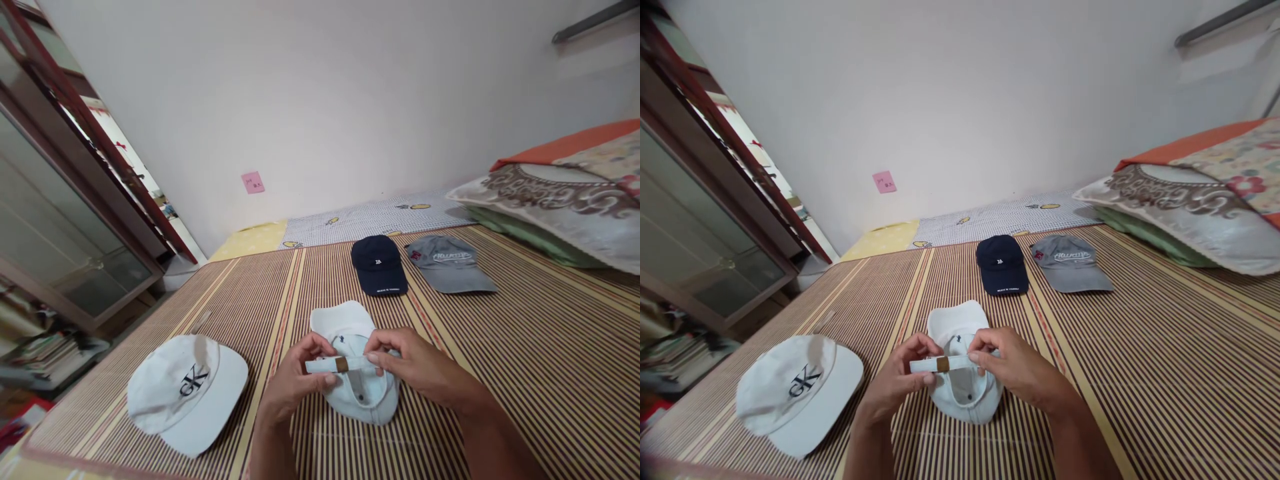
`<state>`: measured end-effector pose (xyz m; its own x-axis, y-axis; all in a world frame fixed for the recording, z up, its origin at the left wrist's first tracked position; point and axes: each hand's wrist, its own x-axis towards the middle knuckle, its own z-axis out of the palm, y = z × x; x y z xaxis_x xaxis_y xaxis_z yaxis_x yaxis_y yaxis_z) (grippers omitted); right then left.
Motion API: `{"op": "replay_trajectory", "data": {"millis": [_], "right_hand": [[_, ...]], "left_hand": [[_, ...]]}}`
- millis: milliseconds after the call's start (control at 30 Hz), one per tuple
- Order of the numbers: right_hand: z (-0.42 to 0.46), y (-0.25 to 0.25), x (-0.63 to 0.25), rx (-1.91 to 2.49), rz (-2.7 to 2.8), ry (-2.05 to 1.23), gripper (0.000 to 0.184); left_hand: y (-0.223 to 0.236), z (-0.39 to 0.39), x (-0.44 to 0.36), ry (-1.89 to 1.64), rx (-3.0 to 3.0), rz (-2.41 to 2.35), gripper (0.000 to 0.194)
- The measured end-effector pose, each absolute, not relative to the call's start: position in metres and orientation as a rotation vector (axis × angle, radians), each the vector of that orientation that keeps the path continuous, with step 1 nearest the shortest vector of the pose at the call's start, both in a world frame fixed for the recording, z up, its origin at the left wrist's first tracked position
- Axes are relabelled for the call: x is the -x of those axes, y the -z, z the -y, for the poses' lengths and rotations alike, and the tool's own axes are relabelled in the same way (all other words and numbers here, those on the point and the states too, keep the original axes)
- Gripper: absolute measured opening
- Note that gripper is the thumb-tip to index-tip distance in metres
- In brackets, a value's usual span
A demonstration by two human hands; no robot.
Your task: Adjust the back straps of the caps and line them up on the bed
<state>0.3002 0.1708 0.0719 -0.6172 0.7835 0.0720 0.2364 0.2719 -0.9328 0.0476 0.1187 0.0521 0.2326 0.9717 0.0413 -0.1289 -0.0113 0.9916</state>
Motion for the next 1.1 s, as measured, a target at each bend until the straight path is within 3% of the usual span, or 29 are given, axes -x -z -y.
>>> {"op": "replay_trajectory", "data": {"millis": [367,700,1100], "right_hand": [[-0.17,-0.073,-0.298,0.911,1.965,-1.389,0.018],[-0.167,-0.074,-0.289,0.859,2.011,-1.34,0.013],[-0.166,-0.078,-0.29,0.84,2.013,-1.34,0.011]], "left_hand": [[-0.033,-0.129,-0.056,-1.17,-1.168,-1.032,0.025],[-0.027,-0.13,-0.061,-0.992,-1.167,-0.999,0.036],[-0.025,-0.13,-0.069,-1.053,-1.172,-1.004,0.039]]}}
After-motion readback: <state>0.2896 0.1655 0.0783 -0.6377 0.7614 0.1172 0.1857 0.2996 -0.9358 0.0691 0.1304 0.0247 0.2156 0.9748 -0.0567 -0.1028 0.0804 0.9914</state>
